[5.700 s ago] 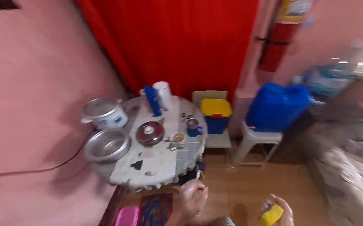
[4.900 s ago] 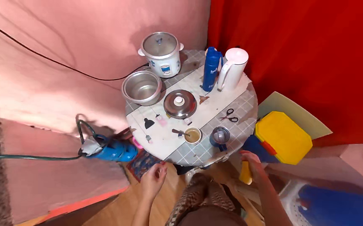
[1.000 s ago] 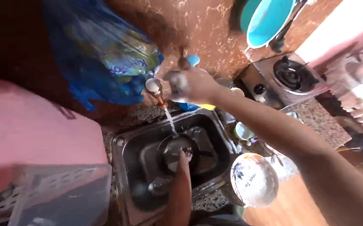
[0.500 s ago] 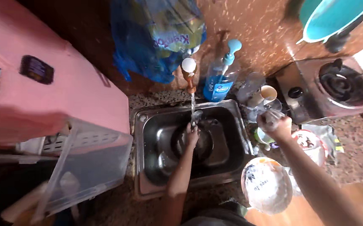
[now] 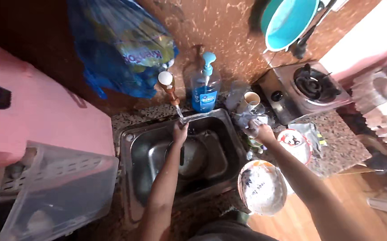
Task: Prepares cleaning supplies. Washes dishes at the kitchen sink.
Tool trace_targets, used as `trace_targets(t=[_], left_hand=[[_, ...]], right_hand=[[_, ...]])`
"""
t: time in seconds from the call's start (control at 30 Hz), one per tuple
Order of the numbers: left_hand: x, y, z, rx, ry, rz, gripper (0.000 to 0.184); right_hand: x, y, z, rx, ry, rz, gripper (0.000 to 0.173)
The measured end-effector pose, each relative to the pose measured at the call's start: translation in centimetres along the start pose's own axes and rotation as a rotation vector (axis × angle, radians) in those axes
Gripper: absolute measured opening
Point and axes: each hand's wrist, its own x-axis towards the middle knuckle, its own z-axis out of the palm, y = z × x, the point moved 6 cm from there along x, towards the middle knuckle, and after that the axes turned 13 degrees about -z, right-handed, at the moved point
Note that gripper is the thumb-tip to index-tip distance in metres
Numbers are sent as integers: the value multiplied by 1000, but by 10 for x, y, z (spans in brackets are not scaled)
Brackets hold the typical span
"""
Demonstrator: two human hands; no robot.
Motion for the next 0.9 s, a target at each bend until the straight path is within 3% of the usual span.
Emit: trace_targets(t=[0.1, 0.2, 0.33, 0.57, 0.7, 0.8, 0.9], left_hand=[[-8, 6, -5, -6, -25, -35, 65], [-13, 10, -11, -60, -15, -17, 67], [-20, 19, -12, 19, -22, -103, 80], [-39, 19, -7, 139, -161, -258, 51], [-36, 24, 2, 64, -344, -156, 48], [-38, 34, -5, 129, -369, -130, 33], [-41, 40, -14, 319, -335, -179, 47]], right_hand=[[-10, 3, -5, 46, -147, 188, 63], [-24, 12, -7, 141, -129, 313, 79], [-31, 13, -14, 139, -123, 385, 67], [-34, 8, -10, 106, -29, 446, 65], [-33, -2, -14, 120, 59, 461, 55], [-34, -7, -13, 178, -70, 543, 61], [-34, -10, -8, 140, -265, 598, 61]])
